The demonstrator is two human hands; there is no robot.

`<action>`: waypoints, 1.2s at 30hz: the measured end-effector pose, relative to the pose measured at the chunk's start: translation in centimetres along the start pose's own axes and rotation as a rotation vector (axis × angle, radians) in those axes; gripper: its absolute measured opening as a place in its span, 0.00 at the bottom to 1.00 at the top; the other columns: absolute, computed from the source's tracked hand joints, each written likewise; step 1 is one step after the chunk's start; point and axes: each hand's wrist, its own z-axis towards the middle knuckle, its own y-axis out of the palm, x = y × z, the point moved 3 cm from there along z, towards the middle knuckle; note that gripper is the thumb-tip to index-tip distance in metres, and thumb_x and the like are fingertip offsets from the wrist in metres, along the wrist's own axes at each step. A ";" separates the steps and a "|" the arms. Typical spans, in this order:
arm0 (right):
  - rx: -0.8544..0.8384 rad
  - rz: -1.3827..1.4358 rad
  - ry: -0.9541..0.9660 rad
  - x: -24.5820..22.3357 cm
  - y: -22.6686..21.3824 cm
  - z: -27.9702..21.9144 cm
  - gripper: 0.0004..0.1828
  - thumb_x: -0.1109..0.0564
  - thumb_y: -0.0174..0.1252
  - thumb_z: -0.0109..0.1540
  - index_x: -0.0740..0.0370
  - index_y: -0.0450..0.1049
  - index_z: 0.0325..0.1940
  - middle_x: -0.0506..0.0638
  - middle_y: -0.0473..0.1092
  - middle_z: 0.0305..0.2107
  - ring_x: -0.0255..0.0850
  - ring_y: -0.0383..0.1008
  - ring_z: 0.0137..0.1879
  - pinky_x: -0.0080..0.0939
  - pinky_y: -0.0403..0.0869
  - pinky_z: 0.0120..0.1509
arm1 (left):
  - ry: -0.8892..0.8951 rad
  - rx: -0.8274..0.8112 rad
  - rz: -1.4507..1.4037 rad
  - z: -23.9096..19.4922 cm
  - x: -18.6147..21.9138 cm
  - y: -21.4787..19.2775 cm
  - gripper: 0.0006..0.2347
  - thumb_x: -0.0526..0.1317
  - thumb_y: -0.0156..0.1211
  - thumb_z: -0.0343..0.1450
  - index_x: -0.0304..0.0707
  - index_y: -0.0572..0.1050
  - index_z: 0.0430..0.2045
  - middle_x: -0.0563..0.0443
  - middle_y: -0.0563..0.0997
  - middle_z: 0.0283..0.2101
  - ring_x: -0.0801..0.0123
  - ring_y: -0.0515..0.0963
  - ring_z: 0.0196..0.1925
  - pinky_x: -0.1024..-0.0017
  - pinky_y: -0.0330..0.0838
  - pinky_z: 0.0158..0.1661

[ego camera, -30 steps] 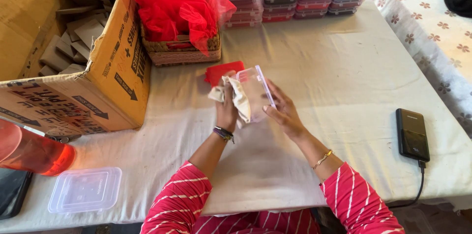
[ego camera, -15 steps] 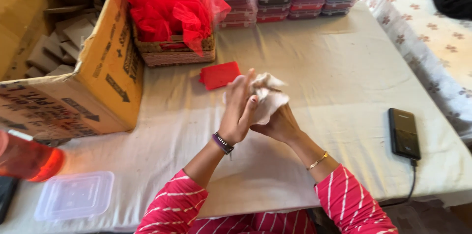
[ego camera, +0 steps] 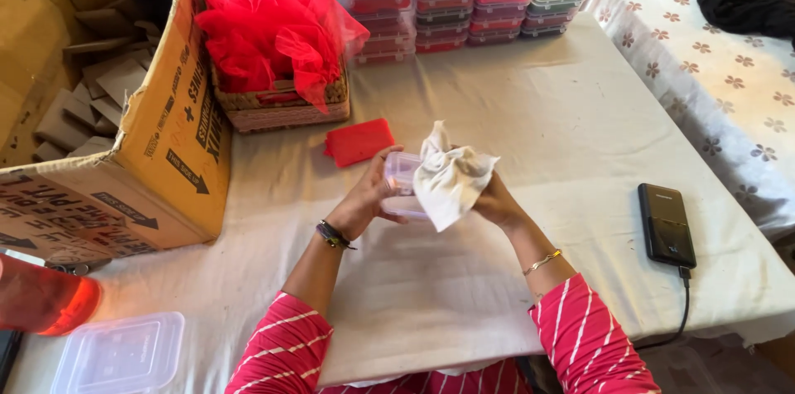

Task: The person wipes small plastic storage containers with a cloth, handling them one at a time and setting each wiped container aside. Near the end they also wipe a small wooden piece with the cloth.

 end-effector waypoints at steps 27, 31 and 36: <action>0.216 -1.084 -0.081 0.1 2.7 0.5 0.34 0.43 0.40 0.72 0.59 0.51 0.81 0.57 0.51 0.76 0.54 0.41 0.82 0.59 0.40 0.78 | 0.476 0.432 0.344 0.8 -3.3 4.4 0.24 0.25 0.58 0.73 0.40 0.60 0.64 0.43 0.74 0.57 0.67 0.76 0.59 0.70 0.76 0.53; 0.147 -0.489 -0.110 0.2 6.5 -0.1 0.33 0.43 0.49 0.69 0.55 0.57 0.77 0.56 0.59 0.69 0.48 0.55 0.77 0.52 0.55 0.78 | 0.477 0.441 0.393 1.6 -4.5 3.1 0.29 0.26 0.60 0.68 0.41 0.57 0.65 0.46 0.73 0.58 0.68 0.76 0.59 0.71 0.77 0.51; -0.004 -0.665 -0.262 0.0 6.1 -0.3 0.22 0.65 0.50 0.67 0.57 0.75 0.65 0.50 0.79 0.48 0.36 0.79 0.54 0.42 0.76 0.62 | 0.467 0.460 0.409 2.1 -5.2 2.3 0.30 0.31 0.69 0.68 0.37 0.60 0.63 0.43 0.78 0.55 0.65 0.79 0.58 0.70 0.76 0.56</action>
